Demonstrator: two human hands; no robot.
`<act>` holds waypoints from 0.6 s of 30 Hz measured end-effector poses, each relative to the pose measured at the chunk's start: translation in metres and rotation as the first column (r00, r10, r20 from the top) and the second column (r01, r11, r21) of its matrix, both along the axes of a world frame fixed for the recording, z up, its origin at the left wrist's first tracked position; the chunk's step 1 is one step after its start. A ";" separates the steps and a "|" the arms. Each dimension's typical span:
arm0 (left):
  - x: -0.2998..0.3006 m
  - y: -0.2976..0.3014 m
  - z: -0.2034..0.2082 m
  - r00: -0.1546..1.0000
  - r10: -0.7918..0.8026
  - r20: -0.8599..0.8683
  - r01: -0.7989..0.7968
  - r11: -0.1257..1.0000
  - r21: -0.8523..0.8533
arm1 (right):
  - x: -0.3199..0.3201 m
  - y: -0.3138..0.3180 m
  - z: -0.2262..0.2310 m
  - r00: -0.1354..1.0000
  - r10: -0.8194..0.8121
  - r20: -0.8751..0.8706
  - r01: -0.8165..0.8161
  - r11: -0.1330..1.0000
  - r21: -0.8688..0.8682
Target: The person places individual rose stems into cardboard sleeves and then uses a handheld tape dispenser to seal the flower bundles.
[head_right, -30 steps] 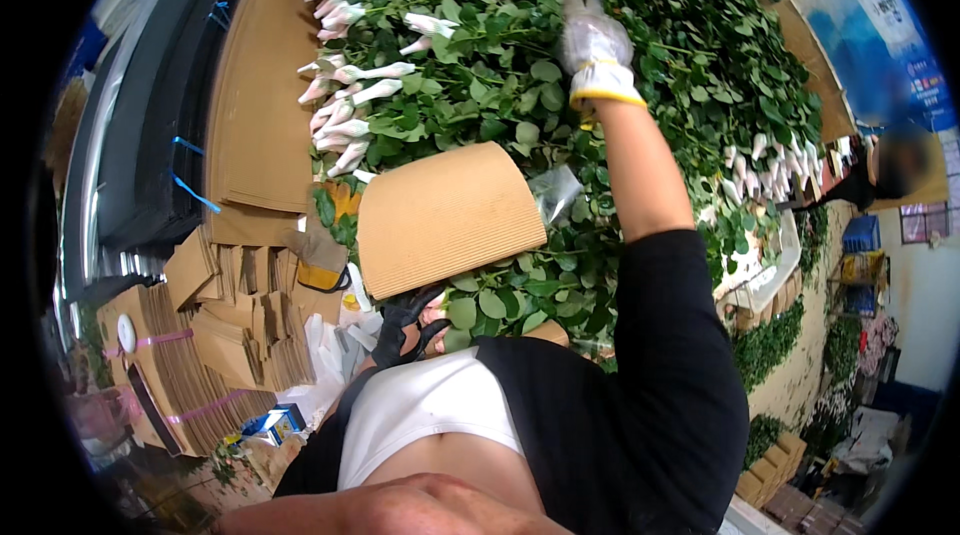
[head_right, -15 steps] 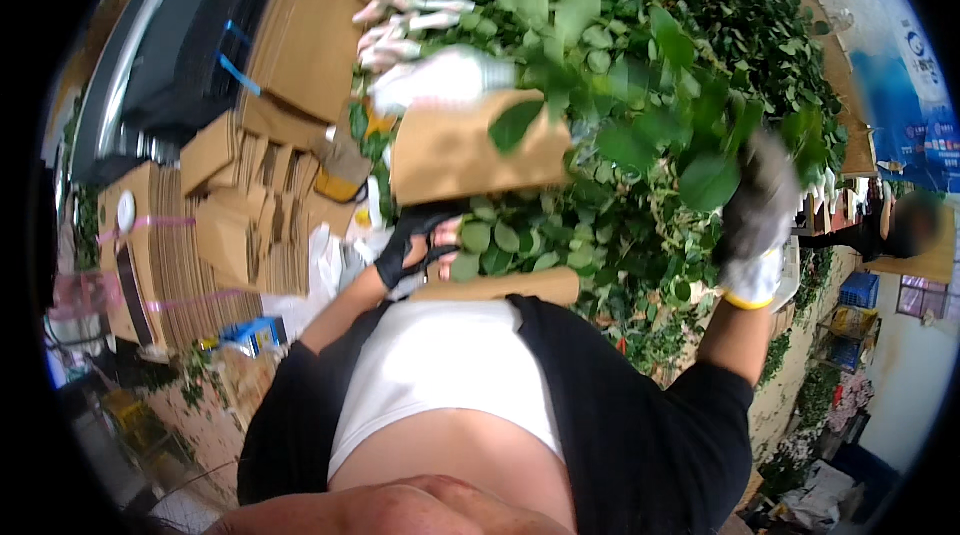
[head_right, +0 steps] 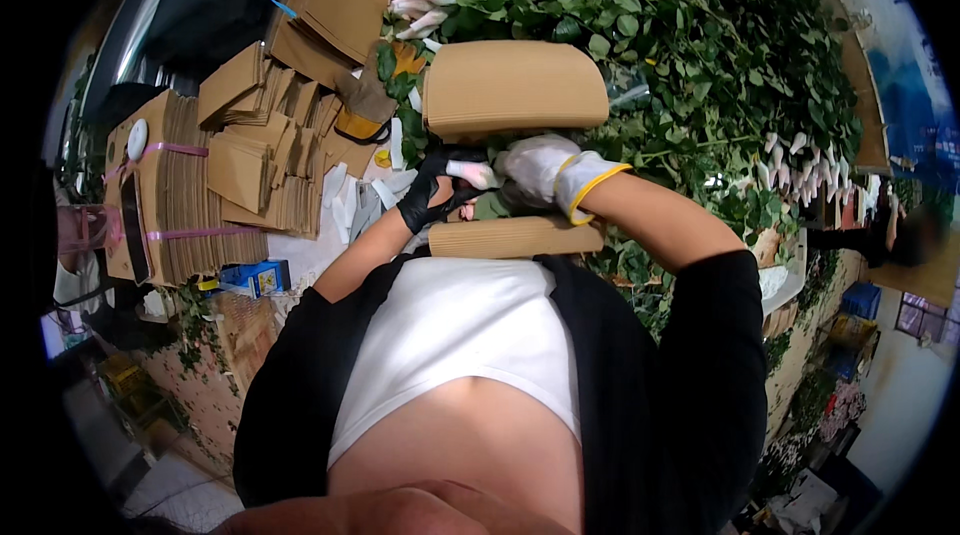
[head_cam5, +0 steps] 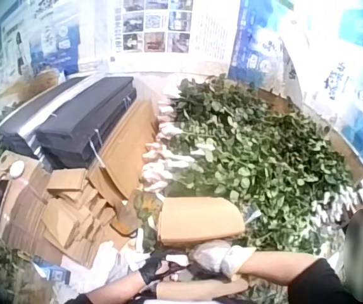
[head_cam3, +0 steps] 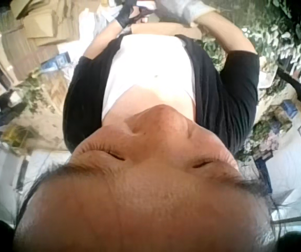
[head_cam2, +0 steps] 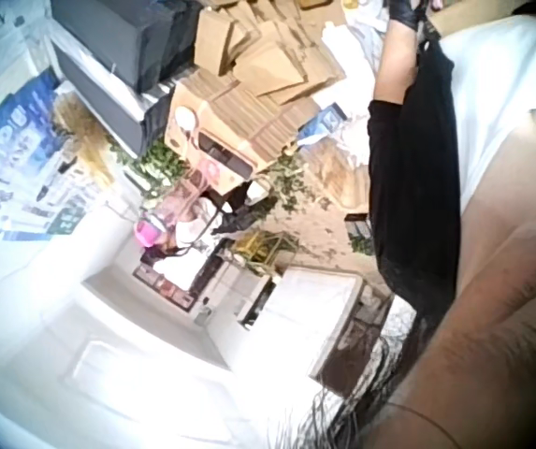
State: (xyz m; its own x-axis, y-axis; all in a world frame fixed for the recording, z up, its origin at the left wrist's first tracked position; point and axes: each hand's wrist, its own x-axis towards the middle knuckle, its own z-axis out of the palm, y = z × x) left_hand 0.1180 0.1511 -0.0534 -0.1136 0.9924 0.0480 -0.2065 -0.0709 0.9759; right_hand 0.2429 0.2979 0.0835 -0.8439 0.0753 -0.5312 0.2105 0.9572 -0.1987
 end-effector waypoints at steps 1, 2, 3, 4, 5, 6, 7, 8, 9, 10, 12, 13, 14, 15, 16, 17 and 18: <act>-0.005 0.001 0.006 0.998 -0.050 0.023 0.054 0.982 -0.179 | -0.007 0.009 -0.024 0.995 0.071 0.064 -0.074 0.996 0.046; -0.006 -0.002 0.008 0.987 0.019 -0.157 -0.038 0.992 -0.123 | -0.016 0.010 -0.011 0.995 0.070 0.073 -0.073 0.997 0.037; -0.005 -0.007 0.001 0.963 0.075 -0.260 -0.099 0.992 -0.079 | -0.014 0.006 0.000 0.993 0.113 -0.043 -0.111 0.993 0.038; -0.003 -0.009 -0.005 0.925 0.126 -0.358 -0.146 0.989 -0.029 | -0.010 0.003 0.014 0.977 0.143 -0.158 -0.136 0.989 0.052; -0.002 -0.011 -0.006 0.932 0.094 -0.349 -0.137 0.985 -0.101 | -0.006 0.002 0.025 0.948 0.170 -0.269 -0.157 0.985 0.070; -0.003 -0.008 0.007 0.939 0.040 -0.342 -0.102 0.981 -0.163 | 0.004 0.003 0.009 0.934 0.185 -0.307 -0.141 0.977 0.159; -0.005 -0.008 0.023 0.978 -0.046 -0.204 -0.012 0.962 -0.271 | 0.008 0.005 -0.003 0.928 0.208 -0.308 -0.151 0.968 0.199; -0.008 -0.007 0.043 0.992 -0.104 -0.066 0.072 0.925 -0.372 | 0.007 0.007 -0.010 0.921 0.236 -0.310 -0.165 0.957 0.239; -0.006 -0.006 0.037 0.978 -0.026 -0.209 -0.024 0.972 -0.233 | 0.010 0.004 -0.014 0.965 0.226 -0.129 -0.193 0.954 0.230; -0.004 -0.005 0.029 0.940 0.070 -0.334 -0.101 0.992 -0.077 | 0.010 0.003 -0.017 0.960 0.250 -0.127 -0.212 0.943 0.256; 0.004 -0.007 0.027 0.976 0.100 -0.192 -0.144 0.962 -0.233 | 0.015 0.006 -0.031 0.955 0.226 -0.192 -0.180 0.957 0.228; 0.009 -0.008 0.025 0.988 0.118 -0.099 -0.143 0.942 -0.303 | 0.022 0.014 -0.044 0.953 0.161 -0.256 -0.118 0.977 0.176; 0.008 -0.009 0.021 0.990 0.138 -0.020 -0.135 0.920 -0.368 | 0.028 0.021 -0.057 0.940 0.088 -0.329 -0.050 0.991 0.123; 0.008 -0.007 0.020 0.985 0.164 0.063 -0.122 0.898 -0.423 | 0.040 0.031 -0.068 0.845 -0.116 -0.522 -0.013 0.971 -0.237; 0.005 -0.003 0.022 0.985 0.106 0.136 -0.040 0.907 -0.420 | 0.055 0.042 -0.077 0.707 -0.365 -0.606 -0.055 0.826 -0.561; 0.003 -0.003 0.019 0.976 0.089 0.199 -0.005 0.921 -0.389 | 0.059 0.049 -0.065 0.719 -0.337 -0.608 -0.025 0.861 -0.507; 0.001 -0.004 0.012 0.962 0.078 0.261 0.022 0.933 -0.359 | 0.056 0.046 -0.039 0.819 -0.021 -0.573 0.037 0.999 0.016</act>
State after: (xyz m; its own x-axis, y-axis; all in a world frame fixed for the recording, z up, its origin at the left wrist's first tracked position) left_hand 0.1192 0.1470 -0.0412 -0.1008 0.9338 -0.3433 -0.4652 0.2608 0.8459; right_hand 0.2988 0.3438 0.0448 -0.9926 0.1113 0.0494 0.0942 0.9589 -0.2677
